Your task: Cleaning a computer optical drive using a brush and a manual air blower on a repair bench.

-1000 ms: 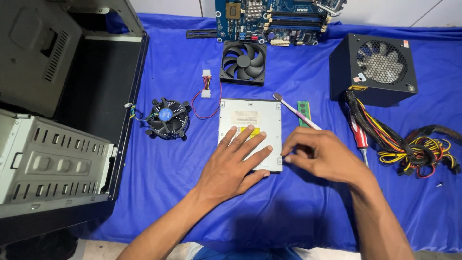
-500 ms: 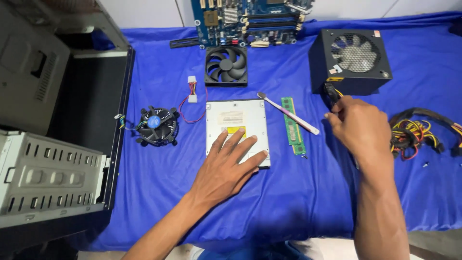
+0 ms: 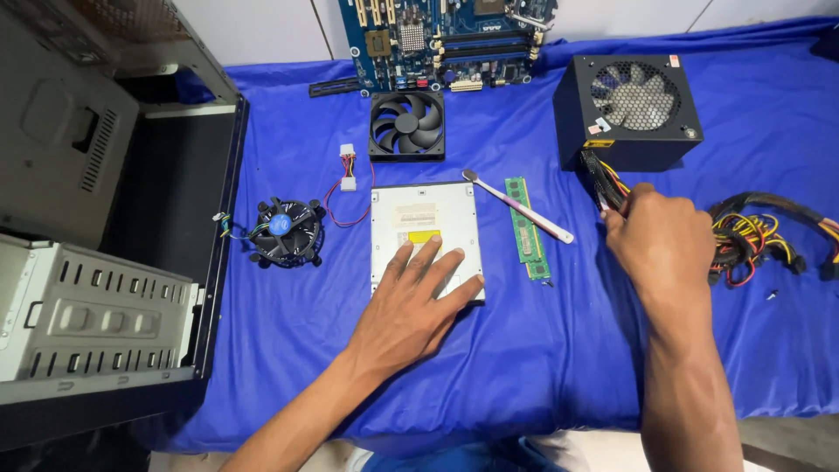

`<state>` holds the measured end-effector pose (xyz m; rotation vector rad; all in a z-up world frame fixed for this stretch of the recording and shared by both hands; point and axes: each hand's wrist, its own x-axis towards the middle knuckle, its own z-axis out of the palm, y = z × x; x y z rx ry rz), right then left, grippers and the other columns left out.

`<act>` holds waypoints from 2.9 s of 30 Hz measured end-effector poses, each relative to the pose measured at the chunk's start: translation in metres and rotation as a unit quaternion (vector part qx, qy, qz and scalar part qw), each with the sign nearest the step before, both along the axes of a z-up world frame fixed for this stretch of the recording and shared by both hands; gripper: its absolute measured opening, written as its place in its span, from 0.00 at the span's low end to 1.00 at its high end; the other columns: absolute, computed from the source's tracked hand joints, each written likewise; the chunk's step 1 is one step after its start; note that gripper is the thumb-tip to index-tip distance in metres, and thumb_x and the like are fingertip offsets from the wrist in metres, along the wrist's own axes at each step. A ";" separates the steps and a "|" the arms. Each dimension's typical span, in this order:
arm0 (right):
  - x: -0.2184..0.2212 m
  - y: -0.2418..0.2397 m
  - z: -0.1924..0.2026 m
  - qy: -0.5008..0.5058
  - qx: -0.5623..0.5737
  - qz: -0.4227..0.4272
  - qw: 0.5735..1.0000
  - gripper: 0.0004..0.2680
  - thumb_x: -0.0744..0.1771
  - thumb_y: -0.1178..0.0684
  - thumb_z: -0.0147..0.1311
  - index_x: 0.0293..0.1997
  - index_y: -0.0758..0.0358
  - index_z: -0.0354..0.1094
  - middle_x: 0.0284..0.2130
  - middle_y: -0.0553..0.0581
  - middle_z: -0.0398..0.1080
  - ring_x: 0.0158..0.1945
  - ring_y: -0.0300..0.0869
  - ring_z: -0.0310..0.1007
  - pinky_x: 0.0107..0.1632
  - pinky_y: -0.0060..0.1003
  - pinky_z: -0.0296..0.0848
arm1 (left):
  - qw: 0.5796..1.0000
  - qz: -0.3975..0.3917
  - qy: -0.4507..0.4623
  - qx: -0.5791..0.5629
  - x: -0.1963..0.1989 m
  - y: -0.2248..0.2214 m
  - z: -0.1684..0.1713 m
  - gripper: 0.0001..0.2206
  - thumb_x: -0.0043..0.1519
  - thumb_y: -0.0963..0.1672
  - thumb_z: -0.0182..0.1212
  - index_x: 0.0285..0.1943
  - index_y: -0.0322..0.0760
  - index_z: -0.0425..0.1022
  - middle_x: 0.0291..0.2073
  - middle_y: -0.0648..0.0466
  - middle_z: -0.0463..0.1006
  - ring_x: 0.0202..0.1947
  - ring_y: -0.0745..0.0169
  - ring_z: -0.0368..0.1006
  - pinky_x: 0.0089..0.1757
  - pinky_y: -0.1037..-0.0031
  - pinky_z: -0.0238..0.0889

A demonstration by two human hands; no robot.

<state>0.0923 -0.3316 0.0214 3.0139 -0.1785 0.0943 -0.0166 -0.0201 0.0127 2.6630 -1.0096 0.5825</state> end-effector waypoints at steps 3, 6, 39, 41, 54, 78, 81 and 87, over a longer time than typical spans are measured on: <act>-0.003 0.003 0.001 0.006 0.006 -0.009 1.000 0.15 0.67 0.39 0.57 0.45 0.61 0.75 0.33 0.71 0.79 0.40 0.68 0.79 0.42 0.58 0.75 | 1.000 0.002 -0.001 0.014 -0.002 -0.001 0.002 0.13 0.68 0.45 0.54 0.61 0.46 0.71 0.60 0.44 0.71 0.65 0.34 0.66 0.60 0.45 0.57; -0.002 -0.001 -0.004 -0.003 -0.012 0.003 1.000 0.15 0.67 0.38 0.57 0.44 0.61 0.76 0.34 0.69 0.79 0.40 0.67 0.80 0.41 0.58 0.75 | 1.000 -0.004 0.009 0.022 0.000 -0.001 0.001 0.14 0.68 0.45 0.54 0.62 0.46 0.69 0.60 0.43 0.69 0.65 0.31 0.65 0.59 0.43 0.59; -0.004 0.037 -0.033 -0.034 0.015 0.033 0.999 0.12 0.68 0.61 0.49 0.58 0.66 0.68 0.43 0.69 0.67 0.40 0.72 0.79 0.39 0.63 0.81 | 0.954 -0.022 0.239 -0.179 0.050 0.009 0.000 0.13 0.59 0.46 0.66 0.52 0.46 0.81 0.44 0.51 0.74 0.48 0.48 0.68 0.50 0.58 0.58; -0.004 0.034 -0.043 -0.103 -0.068 0.039 0.992 0.08 0.70 0.57 0.48 0.54 0.64 0.69 0.39 0.65 0.67 0.38 0.65 0.79 0.37 0.53 0.81 | 0.955 -0.018 0.227 -0.192 0.056 0.012 -0.005 0.14 0.58 0.47 0.67 0.53 0.47 0.80 0.46 0.52 0.73 0.49 0.48 0.68 0.50 0.58 0.58; -0.002 0.031 0.046 0.114 0.226 0.056 0.966 0.20 0.59 0.48 0.67 0.54 0.50 0.64 0.33 0.46 0.80 0.40 0.52 0.80 0.44 0.49 0.67 | 0.989 0.041 0.083 -0.113 0.047 0.012 -0.011 0.18 0.62 0.53 0.61 0.60 0.53 0.76 0.65 0.53 0.70 0.67 0.45 0.61 0.63 0.42 0.47; -0.022 0.074 0.038 -0.078 0.630 0.357 0.686 0.35 0.64 0.65 0.63 0.77 0.58 0.39 0.54 0.63 0.62 0.43 0.47 0.79 0.50 0.35 0.77 | 0.989 0.041 0.094 -0.109 0.044 0.012 -0.008 0.18 0.65 0.52 0.57 0.63 0.52 0.75 0.68 0.51 0.68 0.69 0.42 0.60 0.66 0.40 0.44; -0.032 0.080 0.047 -0.047 0.607 0.363 0.706 0.33 0.63 0.65 0.63 0.75 0.61 0.44 0.43 0.64 0.71 0.45 0.48 0.81 0.53 0.39 0.82 | 0.989 0.044 0.094 -0.103 0.043 0.011 -0.008 0.18 0.65 0.52 0.57 0.63 0.52 0.75 0.68 0.51 0.68 0.69 0.42 0.60 0.66 0.40 0.44; -0.037 0.082 0.051 -0.056 0.573 0.393 0.717 0.31 0.63 0.66 0.63 0.72 0.62 0.47 0.41 0.65 0.73 0.45 0.48 0.83 0.56 0.41 0.83 | 0.989 0.044 0.094 -0.106 0.042 0.011 -0.006 0.18 0.66 0.52 0.57 0.63 0.52 0.75 0.68 0.51 0.68 0.69 0.42 0.60 0.66 0.40 0.44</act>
